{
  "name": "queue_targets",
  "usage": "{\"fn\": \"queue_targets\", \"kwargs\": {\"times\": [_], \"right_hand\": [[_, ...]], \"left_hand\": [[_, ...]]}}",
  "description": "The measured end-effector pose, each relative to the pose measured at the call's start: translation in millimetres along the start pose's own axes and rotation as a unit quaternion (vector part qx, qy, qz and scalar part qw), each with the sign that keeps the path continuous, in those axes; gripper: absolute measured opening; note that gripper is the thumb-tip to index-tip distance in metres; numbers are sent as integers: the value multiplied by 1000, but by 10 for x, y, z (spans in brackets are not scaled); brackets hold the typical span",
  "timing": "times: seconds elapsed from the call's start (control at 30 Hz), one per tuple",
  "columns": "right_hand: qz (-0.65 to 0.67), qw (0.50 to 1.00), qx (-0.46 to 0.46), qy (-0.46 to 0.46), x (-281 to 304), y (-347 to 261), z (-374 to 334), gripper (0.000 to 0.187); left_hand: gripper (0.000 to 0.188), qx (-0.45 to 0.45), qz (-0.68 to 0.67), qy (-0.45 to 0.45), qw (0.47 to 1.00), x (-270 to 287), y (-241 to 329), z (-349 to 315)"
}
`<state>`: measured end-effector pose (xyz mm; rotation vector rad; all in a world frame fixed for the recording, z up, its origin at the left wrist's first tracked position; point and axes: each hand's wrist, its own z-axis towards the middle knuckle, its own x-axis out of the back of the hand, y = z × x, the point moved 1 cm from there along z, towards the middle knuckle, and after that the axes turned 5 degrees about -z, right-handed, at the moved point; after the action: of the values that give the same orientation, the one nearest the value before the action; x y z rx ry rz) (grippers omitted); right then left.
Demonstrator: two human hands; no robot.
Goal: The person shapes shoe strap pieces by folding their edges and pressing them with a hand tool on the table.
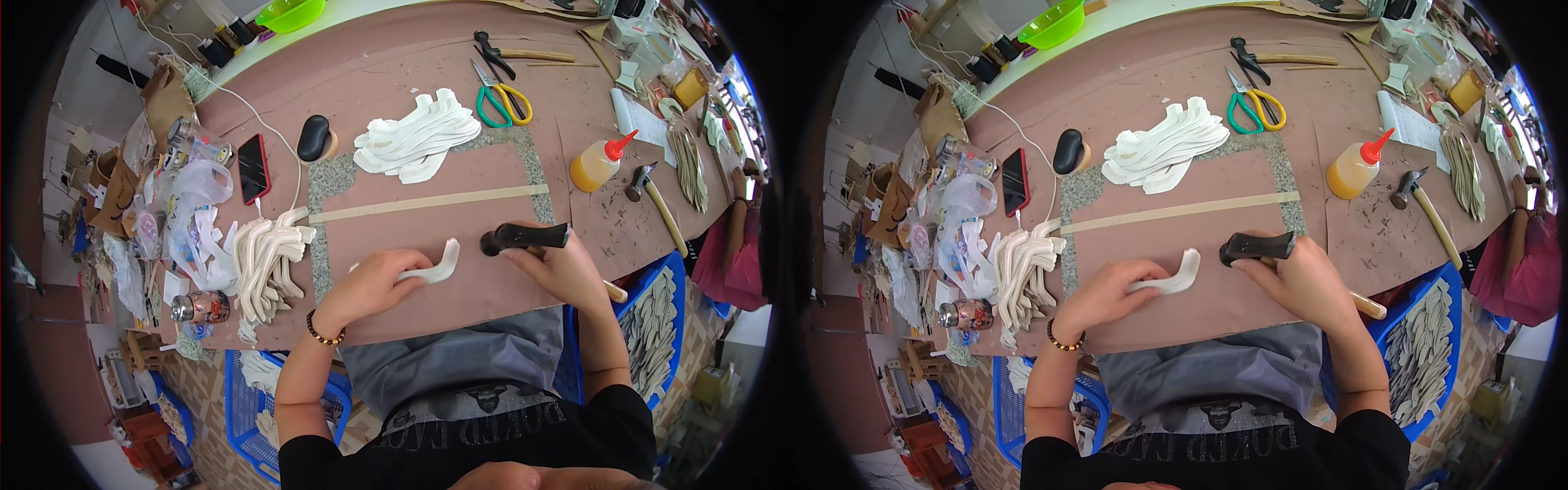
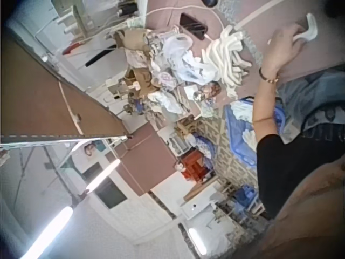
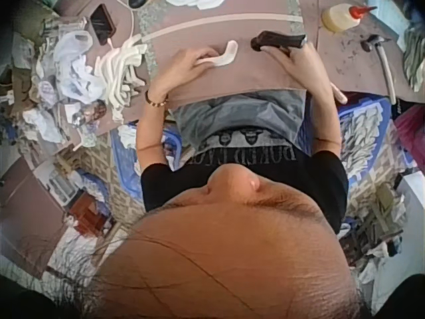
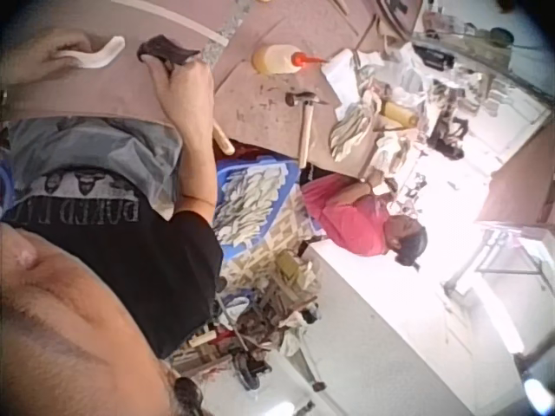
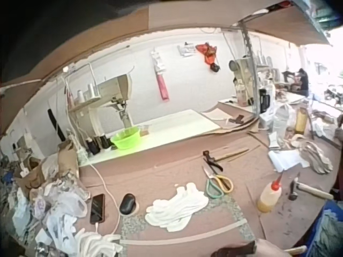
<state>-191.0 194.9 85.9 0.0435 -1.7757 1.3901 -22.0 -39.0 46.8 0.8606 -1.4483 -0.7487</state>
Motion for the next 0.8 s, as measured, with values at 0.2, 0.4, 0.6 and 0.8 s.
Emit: {"fn": "queue_targets", "kwargs": {"times": [0.2,0.4,0.6,0.8], "right_hand": [[-39,998,31,-26,-99,-94,-1,27],[-121,991,19,-53,-238,-128,-3,30],[-123,991,42,-42,-180,-97,-6,32],[-144,988,34,-40,-185,-76,-5,33]], "left_hand": [[21,34,116,-10,993,-276,79,-76],[30,4,115,132,984,-700,173,115],[29,18,108,255,961,-988,105,150],[29,7,122,277,953,-1031,124,80]]}}
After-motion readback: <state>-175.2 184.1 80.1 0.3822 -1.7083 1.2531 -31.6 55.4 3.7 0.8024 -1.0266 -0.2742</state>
